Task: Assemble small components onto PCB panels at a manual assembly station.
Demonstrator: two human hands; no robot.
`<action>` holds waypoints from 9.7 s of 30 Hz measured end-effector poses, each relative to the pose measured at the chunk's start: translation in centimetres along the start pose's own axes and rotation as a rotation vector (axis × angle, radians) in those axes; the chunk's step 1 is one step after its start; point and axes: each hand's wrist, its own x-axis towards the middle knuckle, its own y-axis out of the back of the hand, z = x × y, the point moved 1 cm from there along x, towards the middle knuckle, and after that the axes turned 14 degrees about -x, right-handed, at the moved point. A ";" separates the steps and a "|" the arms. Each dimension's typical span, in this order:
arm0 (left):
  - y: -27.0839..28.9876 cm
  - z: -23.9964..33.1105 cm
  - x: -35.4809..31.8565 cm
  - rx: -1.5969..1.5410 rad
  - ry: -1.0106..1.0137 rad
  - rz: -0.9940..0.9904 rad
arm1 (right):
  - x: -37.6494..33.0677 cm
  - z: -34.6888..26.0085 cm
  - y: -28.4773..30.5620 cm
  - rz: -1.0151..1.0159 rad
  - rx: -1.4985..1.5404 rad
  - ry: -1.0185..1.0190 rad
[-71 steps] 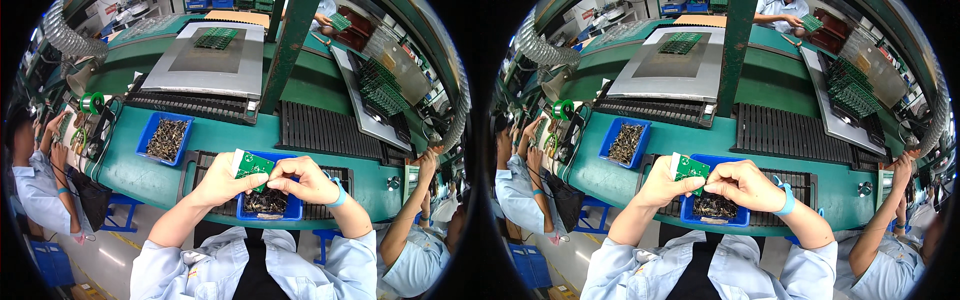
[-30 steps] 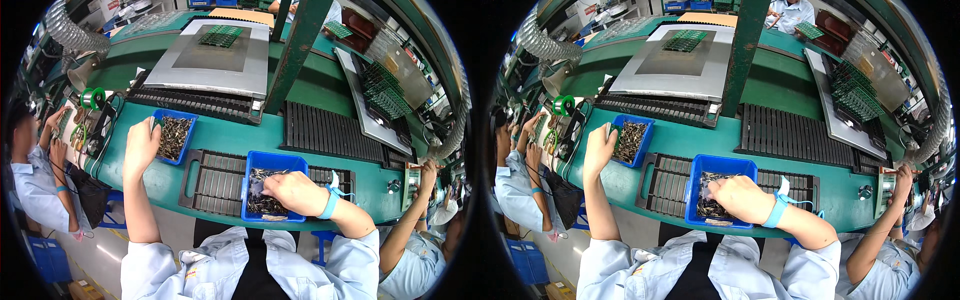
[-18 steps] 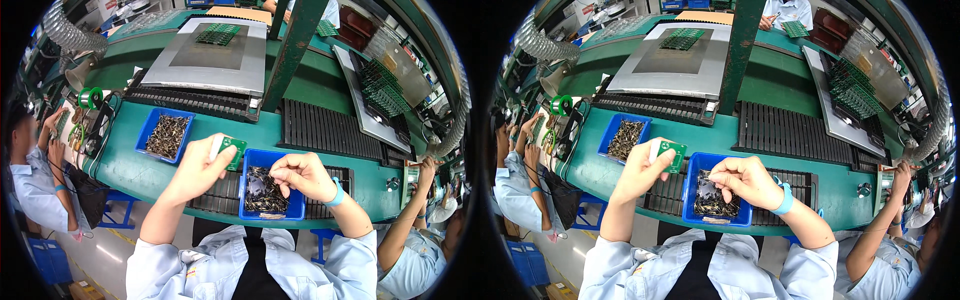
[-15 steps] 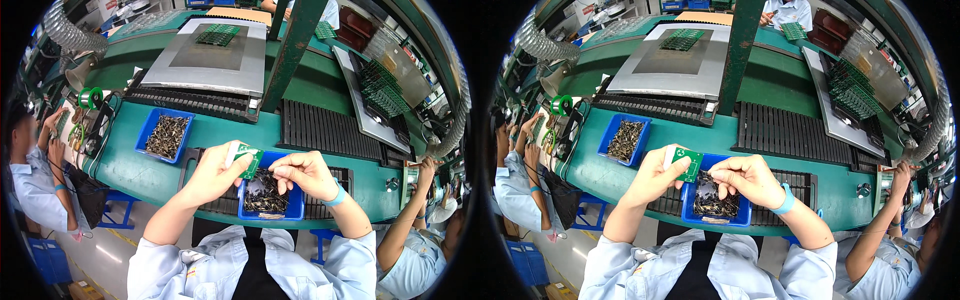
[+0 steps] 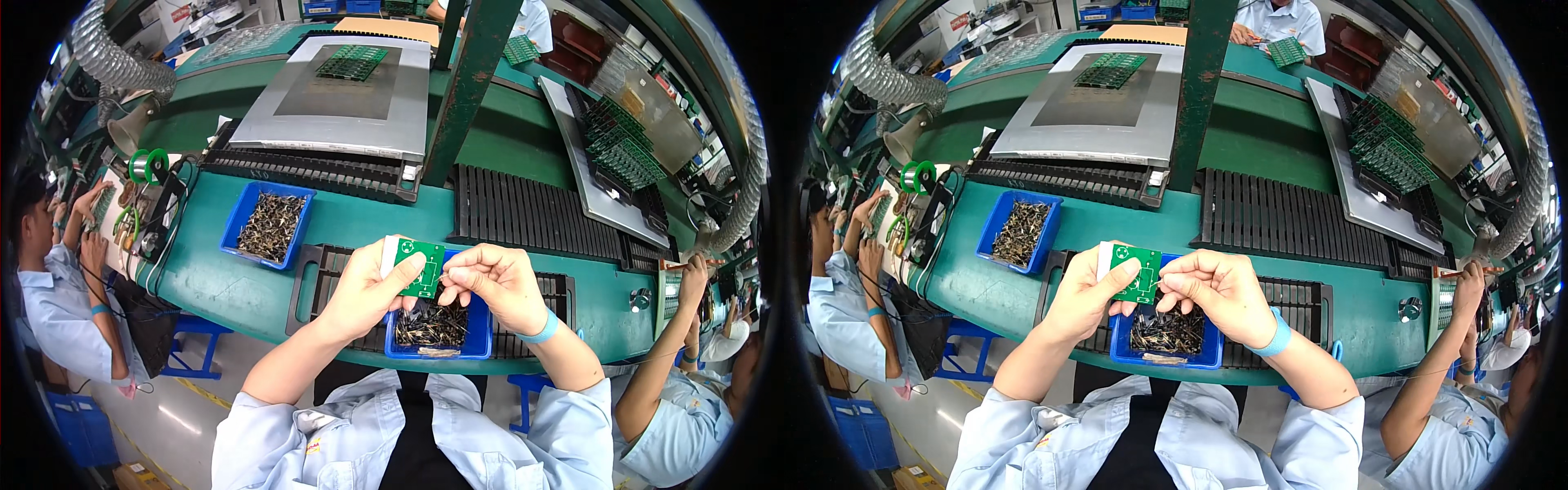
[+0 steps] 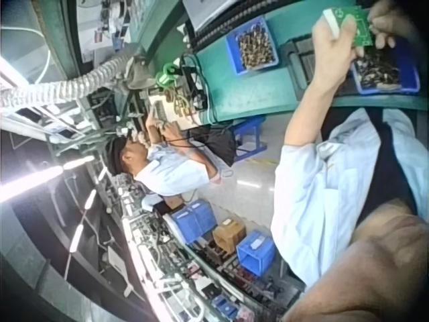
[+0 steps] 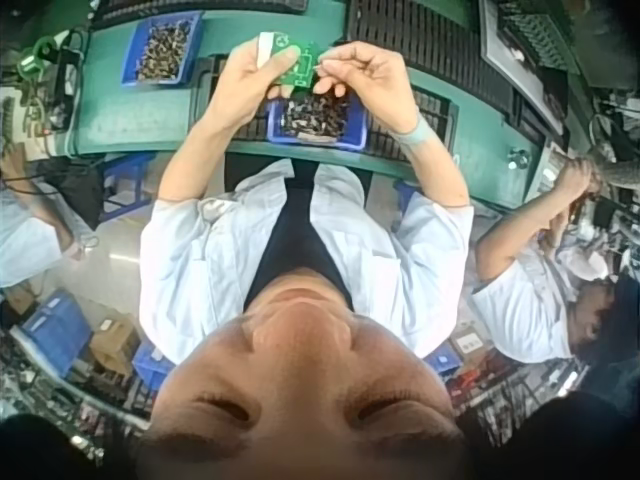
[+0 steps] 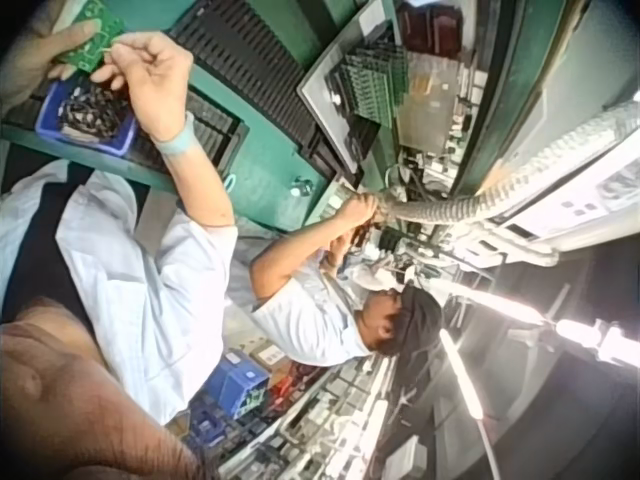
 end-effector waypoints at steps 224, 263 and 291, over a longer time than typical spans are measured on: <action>1.3 -5.7 -3.4 1.361 -0.239 -0.043 | -6.4 7.8 2.3 0.472 -0.599 -0.066; 3.0 -1.5 -3.4 1.316 -0.522 0.204 | -6.5 7.4 2.1 0.485 -0.684 -0.142; 13.8 8.9 0.8 1.346 0.165 0.252 | -6.4 7.3 1.8 0.480 -0.765 -0.099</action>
